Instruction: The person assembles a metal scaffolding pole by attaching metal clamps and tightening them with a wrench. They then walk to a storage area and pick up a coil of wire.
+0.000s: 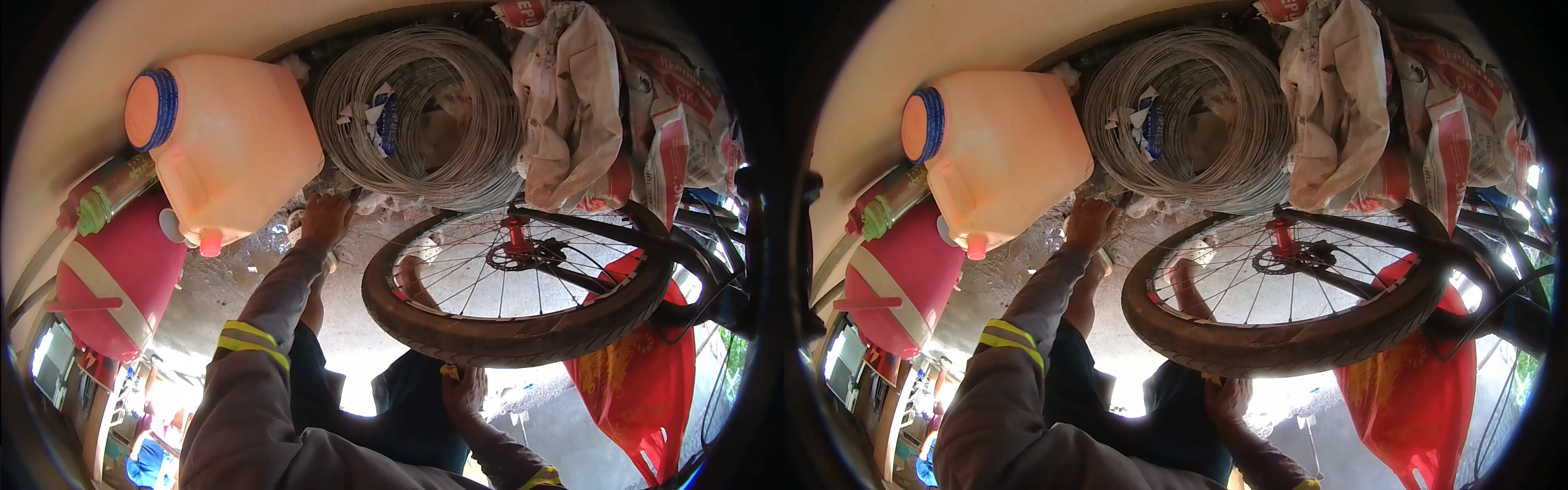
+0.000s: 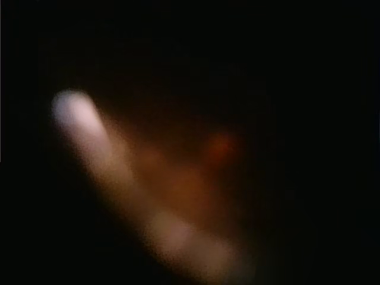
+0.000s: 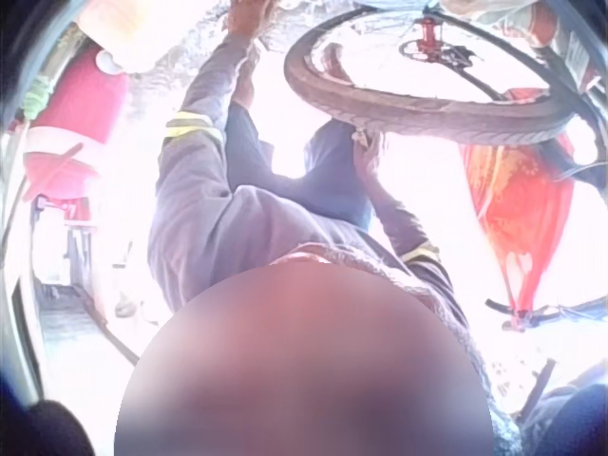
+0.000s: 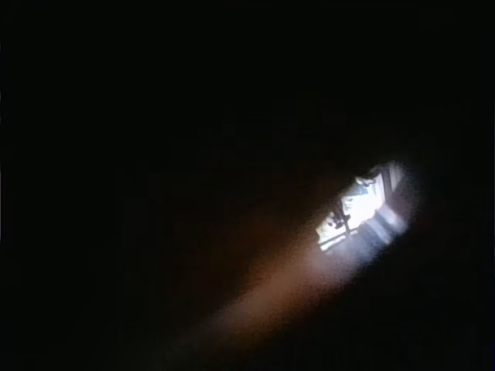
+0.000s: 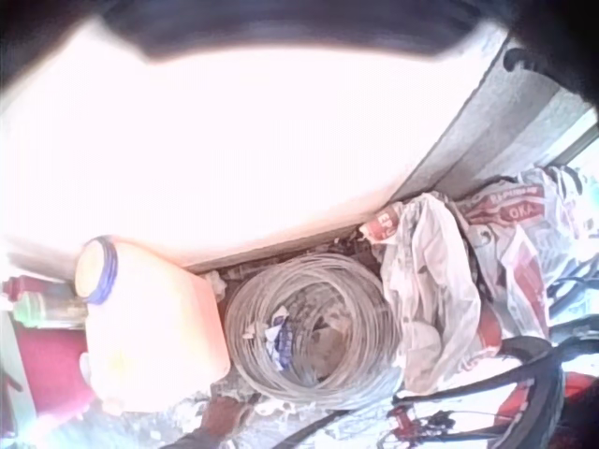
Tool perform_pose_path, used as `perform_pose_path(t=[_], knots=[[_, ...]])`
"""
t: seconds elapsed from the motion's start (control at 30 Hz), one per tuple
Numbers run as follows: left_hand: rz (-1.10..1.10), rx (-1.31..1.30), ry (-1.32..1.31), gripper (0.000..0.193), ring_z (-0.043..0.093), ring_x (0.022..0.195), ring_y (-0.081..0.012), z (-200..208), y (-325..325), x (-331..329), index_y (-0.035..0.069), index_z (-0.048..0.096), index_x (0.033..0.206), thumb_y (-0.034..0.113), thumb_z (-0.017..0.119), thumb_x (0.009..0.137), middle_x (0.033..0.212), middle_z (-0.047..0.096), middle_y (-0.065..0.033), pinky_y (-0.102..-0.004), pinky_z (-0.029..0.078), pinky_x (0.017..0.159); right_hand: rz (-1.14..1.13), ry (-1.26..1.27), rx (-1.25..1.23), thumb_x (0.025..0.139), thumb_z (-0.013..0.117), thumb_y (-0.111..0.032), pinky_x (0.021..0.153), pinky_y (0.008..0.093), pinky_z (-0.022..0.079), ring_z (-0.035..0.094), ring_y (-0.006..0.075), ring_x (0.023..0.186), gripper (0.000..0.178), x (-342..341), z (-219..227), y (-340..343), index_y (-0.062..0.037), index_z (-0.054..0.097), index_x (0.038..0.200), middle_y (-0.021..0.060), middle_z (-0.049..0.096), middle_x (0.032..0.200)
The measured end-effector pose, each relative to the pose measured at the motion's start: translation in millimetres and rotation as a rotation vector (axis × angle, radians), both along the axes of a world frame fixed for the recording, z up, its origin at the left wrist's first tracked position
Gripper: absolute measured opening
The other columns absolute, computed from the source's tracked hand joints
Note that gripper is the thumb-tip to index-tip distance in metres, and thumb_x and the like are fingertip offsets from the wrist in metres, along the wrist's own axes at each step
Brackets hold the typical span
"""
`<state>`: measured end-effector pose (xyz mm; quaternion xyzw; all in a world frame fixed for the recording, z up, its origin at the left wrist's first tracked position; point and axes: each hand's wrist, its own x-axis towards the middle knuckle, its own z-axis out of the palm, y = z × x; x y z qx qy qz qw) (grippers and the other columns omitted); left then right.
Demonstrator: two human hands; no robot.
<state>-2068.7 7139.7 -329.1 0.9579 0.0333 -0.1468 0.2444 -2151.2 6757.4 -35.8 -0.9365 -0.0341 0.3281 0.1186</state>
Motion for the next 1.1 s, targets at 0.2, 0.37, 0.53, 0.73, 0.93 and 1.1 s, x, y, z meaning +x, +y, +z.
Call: perform_pose_path(t=[0.2,0.37,0.53,0.73,0.93,1.1], knots=[[0.031,0.065,-0.150,0.025,0.061,0.076,-0.0261,51,-9,27,0.012,0.065,0.077,0.032,0.072,0.090,0.071,0.062,-0.0044,-0.0464,0.043,0.076,-0.032,0.043,-0.028,0.081,0.075,-0.024,0.080,0.0530,0.045,0.059,0.0419,0.094,0.038,1,0,6,-0.0036,0.054,0.106,0.0181,0.058,0.097],[0.060,-0.059,-0.311,0.025,0.059,0.087,-0.0255,81,-23,78,0.009,0.066,0.092,0.034,0.071,0.090,0.084,0.060,-0.0065,-0.0439,0.042,0.081,-0.042,0.014,-0.027,0.081,0.076,-0.024,0.079,0.0519,0.046,0.059,0.0405,0.091,0.036,-1,-3,5,-0.0050,0.055,0.103,0.0163,0.058,0.096],[-0.448,-0.011,-0.124,0.043,0.059,0.105,-0.0278,29,-25,123,0.004,0.061,0.121,0.026,0.072,0.085,0.111,0.060,-0.0129,-0.0413,0.043,0.092,-0.057,0.030,-0.046,0.081,0.075,-0.023,0.078,0.0517,0.046,0.060,0.0403,0.092,0.036,-3,-2,3,-0.0048,0.055,0.105,0.0162,0.059,0.097],[-0.595,0.220,0.079,0.055,0.061,0.106,-0.0262,-44,-19,116,0.003,0.056,0.138,0.017,0.068,0.086,0.117,0.060,-0.0124,-0.0420,0.048,0.092,-0.017,-0.024,-0.010,0.080,0.075,-0.022,0.082,0.0536,0.047,0.061,0.0428,0.096,0.041,-7,-2,-4,-0.0041,0.057,0.112,0.0183,0.062,0.102],[-0.604,0.295,0.017,0.041,0.065,0.089,-0.0249,-59,-18,121,0.007,0.059,0.128,0.015,0.065,0.089,0.109,0.060,-0.0087,-0.0414,0.050,0.084,-0.004,-0.018,0.016,0.079,0.077,-0.024,0.087,0.0551,0.048,0.061,0.0453,0.101,0.049,-15,-3,-8,-0.0023,0.058,0.118,0.0228,0.063,0.107],[-0.484,0.226,-0.021,0.033,0.069,0.090,-0.0285,-57,4,121,0.005,0.062,0.125,0.013,0.059,0.093,0.113,0.061,-0.0123,-0.0432,0.049,0.090,-0.020,-0.024,0.009,0.078,0.078,-0.023,0.090,0.0558,0.047,0.060,0.0462,0.104,0.052,-14,-5,-6,-0.0006,0.057,0.121,0.0245,0.062,0.110]])
